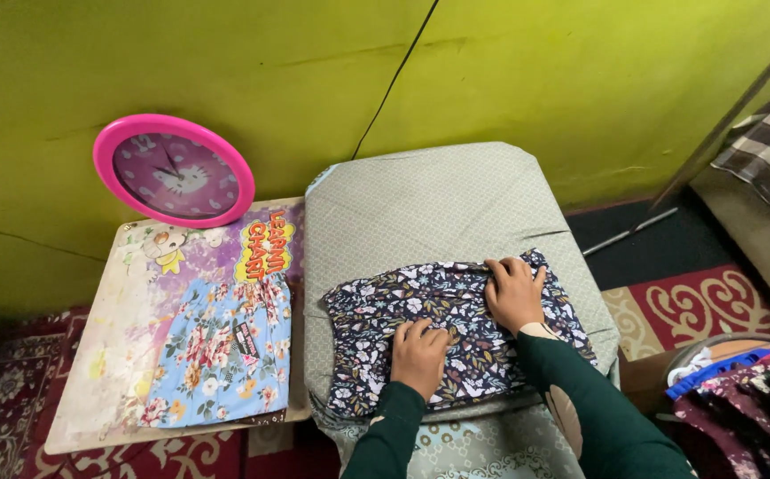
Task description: Folding a floral patterned piece of clothing on a cushioned surface.
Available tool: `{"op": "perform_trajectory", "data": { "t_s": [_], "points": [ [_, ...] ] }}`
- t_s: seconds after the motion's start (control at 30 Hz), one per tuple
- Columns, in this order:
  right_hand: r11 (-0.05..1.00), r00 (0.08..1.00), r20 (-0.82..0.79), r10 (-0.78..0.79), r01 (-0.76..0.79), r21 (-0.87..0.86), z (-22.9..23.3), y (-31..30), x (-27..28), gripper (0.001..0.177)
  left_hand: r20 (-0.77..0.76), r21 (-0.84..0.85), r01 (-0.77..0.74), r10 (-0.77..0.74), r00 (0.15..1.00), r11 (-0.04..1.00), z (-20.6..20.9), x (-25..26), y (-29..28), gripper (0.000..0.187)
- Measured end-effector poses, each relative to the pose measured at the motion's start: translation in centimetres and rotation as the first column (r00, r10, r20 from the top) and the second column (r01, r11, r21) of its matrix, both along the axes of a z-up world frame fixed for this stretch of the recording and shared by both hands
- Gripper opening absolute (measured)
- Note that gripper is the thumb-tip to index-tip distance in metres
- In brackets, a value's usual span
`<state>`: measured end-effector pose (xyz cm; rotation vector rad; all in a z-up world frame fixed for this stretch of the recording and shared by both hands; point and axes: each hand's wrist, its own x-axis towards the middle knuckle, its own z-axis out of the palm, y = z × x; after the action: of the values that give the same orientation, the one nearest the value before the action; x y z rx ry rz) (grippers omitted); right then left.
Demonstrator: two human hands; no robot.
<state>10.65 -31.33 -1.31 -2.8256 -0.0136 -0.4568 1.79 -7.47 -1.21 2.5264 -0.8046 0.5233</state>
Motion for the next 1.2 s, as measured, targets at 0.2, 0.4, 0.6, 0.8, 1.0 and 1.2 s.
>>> {"op": "perform_trajectory", "data": {
  "t_s": [0.2, 0.4, 0.6, 0.8, 1.0, 1.2],
  "points": [
    [0.999, 1.000, 0.015, -0.024, 0.025, -0.044, -1.8, -0.6, 0.5, 0.042, -0.365, -0.071, -0.079, 0.047, 0.930, 0.994, 1.5, 2.1, 3.6, 0.045],
    [0.999, 0.999, 0.020, -0.029, 0.030, -0.039, -1.5, -0.4, 0.4, 0.043, -0.141, 0.125, -0.316, 0.332, 0.933, 0.941, -1.8, 11.3, 12.0, 0.020],
    [0.999, 0.998, 0.058, -0.027, 0.029, -0.045, -1.8, -0.5, 0.5, 0.042, -0.113, 0.261, -0.273, 0.310, 0.944, 0.926, 0.5, 14.5, 13.8, 0.039],
    [0.999, 0.999, 0.039, -0.028, 0.029, -0.016, -1.4, -0.4, 0.4, 0.040, -0.291, 0.407, -0.255, 0.389, 0.874, 0.877, 1.0, 14.2, 13.0, 0.053],
    [0.999, 0.997, 0.060, 0.048, -0.048, 0.007, -1.8, -1.3, 0.2, 0.031, -0.405, 0.440, -0.219, 0.410, 0.817, 0.871, 2.0, 14.2, 13.9, 0.028],
    [0.998, 0.999, -0.026, -0.039, 0.038, -0.053, -2.0, -7.5, 4.0, 0.031, -0.287, 0.194, -0.114, 0.167, 0.943, 0.974, 15.2, 11.2, 14.4, 0.027]
  ]
}}
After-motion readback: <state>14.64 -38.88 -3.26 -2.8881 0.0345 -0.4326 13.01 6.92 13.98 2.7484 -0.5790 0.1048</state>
